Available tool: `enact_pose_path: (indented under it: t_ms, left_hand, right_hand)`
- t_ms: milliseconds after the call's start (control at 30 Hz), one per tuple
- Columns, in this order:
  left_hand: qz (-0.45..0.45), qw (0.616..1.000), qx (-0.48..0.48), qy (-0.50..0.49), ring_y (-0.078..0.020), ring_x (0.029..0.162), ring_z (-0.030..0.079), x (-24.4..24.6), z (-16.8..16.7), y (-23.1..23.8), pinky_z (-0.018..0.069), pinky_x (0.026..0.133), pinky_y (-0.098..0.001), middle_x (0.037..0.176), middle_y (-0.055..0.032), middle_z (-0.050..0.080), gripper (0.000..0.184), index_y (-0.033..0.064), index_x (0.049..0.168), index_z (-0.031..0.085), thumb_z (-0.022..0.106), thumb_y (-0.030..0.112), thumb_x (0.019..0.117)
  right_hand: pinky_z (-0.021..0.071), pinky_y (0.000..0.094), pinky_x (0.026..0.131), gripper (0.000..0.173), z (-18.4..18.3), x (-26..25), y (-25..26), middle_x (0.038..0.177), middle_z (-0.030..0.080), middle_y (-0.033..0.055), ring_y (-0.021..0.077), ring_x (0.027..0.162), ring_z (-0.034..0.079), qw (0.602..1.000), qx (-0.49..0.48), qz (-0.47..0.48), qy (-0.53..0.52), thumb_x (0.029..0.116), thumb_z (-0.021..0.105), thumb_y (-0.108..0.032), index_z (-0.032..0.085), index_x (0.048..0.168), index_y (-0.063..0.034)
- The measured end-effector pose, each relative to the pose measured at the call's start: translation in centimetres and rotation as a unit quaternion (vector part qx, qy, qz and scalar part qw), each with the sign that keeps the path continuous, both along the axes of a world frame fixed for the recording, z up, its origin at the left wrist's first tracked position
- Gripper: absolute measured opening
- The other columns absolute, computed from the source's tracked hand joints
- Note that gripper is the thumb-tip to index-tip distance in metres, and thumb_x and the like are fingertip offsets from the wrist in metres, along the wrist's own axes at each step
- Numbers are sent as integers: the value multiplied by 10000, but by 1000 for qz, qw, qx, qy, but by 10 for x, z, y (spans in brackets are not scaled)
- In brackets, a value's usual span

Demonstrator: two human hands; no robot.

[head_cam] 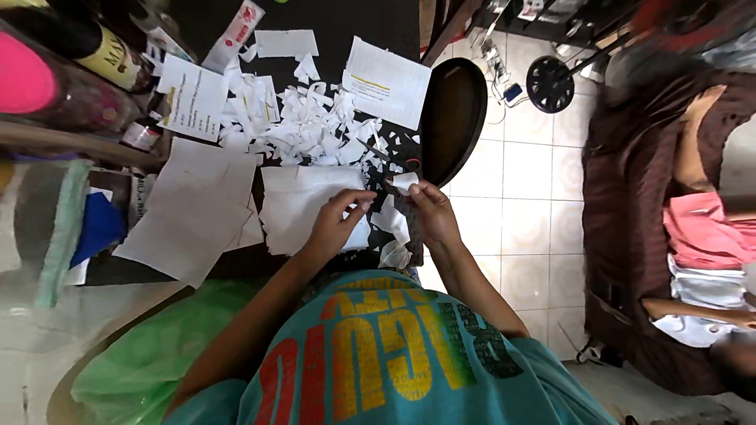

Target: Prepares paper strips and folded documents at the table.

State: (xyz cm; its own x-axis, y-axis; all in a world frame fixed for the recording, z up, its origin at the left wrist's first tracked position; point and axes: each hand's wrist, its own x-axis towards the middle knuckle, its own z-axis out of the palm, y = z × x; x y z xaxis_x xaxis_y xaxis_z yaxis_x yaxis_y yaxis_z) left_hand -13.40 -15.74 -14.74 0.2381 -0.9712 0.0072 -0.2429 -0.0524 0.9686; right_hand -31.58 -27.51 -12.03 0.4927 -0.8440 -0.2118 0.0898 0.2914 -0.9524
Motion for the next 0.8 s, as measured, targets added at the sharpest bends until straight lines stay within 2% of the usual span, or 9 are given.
enact_pose_path:
  t_ms: [100, 200, 300, 367, 433, 500, 600, 800]
  left_hand:
    - [15, 998, 47, 49, -194, 1107, 647, -9, 16, -7, 527, 954, -373, 1259, -144, 661, 301, -1, 1275, 636, 468, 151, 1077]
    - [28, 999, 39, 26, -213, 1122, 644, -9, 20, -12, 529, 937, -375, 1349, -162, 615, 341, 4, 1352, 594, 523, 111, 1035]
    - [-24, 999, -21, -4, -237, 1210, 621, -6, 17, -8, 530, 982, -411, 1424, -150, 577, 484, 17, 1424, 543, 628, 154, 968]
    - [-61, 996, -65, 1, -206, 1288, 575, -11, 14, -3, 511, 1032, -383, 1482, -131, 535, 572, 22, 1448, 521, 692, 199, 932]
    - [-72, 993, -97, 13, -190, 1344, 529, -20, 9, 1, 482, 1082, -358, 1512, -123, 503, 553, 25, 1416, 556, 719, 208, 919]
    - [-59, 991, -115, 23, -180, 1343, 529, -27, 1, 5, 465, 1117, -356, 1482, -100, 532, 461, 43, 1353, 624, 721, 221, 938]
    - [-20, 991, -133, 22, -147, 1263, 569, -30, -6, 9, 488, 1078, -325, 1351, -59, 612, 382, 63, 1265, 678, 744, 224, 924]
    - [21, 987, -153, 39, -122, 1148, 607, -30, -6, 14, 538, 978, -268, 1245, -62, 624, 302, 31, 1173, 694, 741, 192, 922]
  right_hand:
    - [547, 292, 865, 184, 6, 0, 3, 890, 682, -63, 49, 867, 641, 996, 67, 34, -47, 1016, 540, -140, 699, 927, -154]
    - [553, 297, 868, 194, 14, 0, 7, 886, 683, -53, 59, 883, 655, 990, 115, 56, -59, 1015, 513, -186, 676, 911, -167]
    - [570, 289, 821, 162, 19, -1, 9, 891, 685, -48, 61, 856, 662, 982, 154, 90, -65, 1014, 524, -238, 660, 942, -188]
    - [578, 278, 764, 173, 17, -1, 12, 883, 690, -9, 84, 794, 666, 961, 228, 108, -109, 1025, 532, -259, 666, 998, -154]
    - [581, 270, 731, 213, 16, 3, 17, 862, 690, 16, 100, 748, 667, 929, 328, 99, -137, 1050, 478, -242, 654, 1044, -122]
    - [572, 262, 713, 298, 12, 6, 22, 784, 661, 8, 102, 710, 651, 891, 419, 86, -150, 1081, 405, -261, 656, 1000, -122]
    - [574, 259, 680, 319, 3, 8, 27, 753, 646, 21, 111, 683, 651, 849, 487, 88, -182, 1063, 432, -281, 669, 948, -100]
    - [574, 272, 666, 380, 5, 14, 27, 767, 651, 37, 123, 676, 650, 843, 505, 94, -158, 1072, 384, -329, 653, 943, -94]
